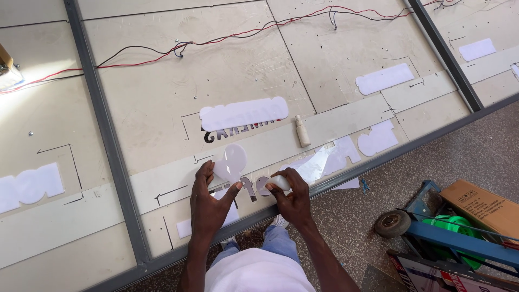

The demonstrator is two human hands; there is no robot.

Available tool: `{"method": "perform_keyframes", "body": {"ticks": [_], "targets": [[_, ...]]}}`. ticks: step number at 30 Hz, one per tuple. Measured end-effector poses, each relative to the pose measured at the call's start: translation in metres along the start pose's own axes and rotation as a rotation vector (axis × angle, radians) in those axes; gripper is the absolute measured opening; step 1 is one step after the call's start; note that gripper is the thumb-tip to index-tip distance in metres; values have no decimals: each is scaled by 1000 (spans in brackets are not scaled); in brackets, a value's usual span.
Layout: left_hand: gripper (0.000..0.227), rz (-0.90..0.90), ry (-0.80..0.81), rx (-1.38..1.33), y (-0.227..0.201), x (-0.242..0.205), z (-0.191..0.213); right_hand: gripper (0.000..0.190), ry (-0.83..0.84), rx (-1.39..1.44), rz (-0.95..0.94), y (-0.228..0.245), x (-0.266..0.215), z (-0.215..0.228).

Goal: The person applies glue from a small bottle onto white cut-out letters and shapes on a large flat board. They carefully position and press the pieces into place to form words, including 'CAMERAS' and 'IT', on the surface.

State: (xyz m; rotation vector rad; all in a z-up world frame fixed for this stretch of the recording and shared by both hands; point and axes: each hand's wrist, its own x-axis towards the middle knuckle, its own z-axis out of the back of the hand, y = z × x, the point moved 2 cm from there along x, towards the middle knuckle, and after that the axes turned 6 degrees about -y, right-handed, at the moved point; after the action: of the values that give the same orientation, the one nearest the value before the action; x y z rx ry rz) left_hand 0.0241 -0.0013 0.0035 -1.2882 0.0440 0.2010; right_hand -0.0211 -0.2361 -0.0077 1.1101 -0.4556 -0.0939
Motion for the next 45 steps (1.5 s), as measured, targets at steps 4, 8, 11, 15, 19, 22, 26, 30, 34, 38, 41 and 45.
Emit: {"method": "perform_keyframes", "body": {"ticks": [4, 8, 11, 15, 19, 22, 26, 30, 34, 38, 41, 45], "targets": [[99, -10, 14, 3, 5, 1, -1, 22, -31, -20, -24, -9, 3, 0], [99, -28, 0, 0, 7, 0, 0, 30, -181, 89, -203, -48, 2, 8], [99, -37, 6, 7, 7, 0, 2, 36, -293, 347, -399, -73, 14, 17], [98, -28, 56, 111, 24, -3, -1, 52, -326, 984, -671, -78, 26, 30], [97, -320, 75, 233, 39, -4, -1, 59, -229, 1055, -639, -87, 32, 28], [103, -400, 161, 289, 42, -3, 1, 57, -44, 520, -510, -69, 61, 15], [110, -411, 293, 338, 43, -3, -1, 31, 147, 174, -155, -55, 100, -13], [119, -364, 379, 342, 36, -4, -7, 67, 286, 56, -63, -62, 113, -23], [118, -345, 383, 330, 34, -6, -14, 52, 44, -57, -175, -50, 75, 19], [117, -537, 390, 362, 39, -7, -22, 28, 309, -31, -448, -31, 43, 33], [117, -564, 390, 343, 22, -7, -25, 30, 423, 32, -502, -42, 45, 32], [112, -529, 426, 258, 19, 1, -17, 27, 414, 262, -522, -53, 51, 31]]}}
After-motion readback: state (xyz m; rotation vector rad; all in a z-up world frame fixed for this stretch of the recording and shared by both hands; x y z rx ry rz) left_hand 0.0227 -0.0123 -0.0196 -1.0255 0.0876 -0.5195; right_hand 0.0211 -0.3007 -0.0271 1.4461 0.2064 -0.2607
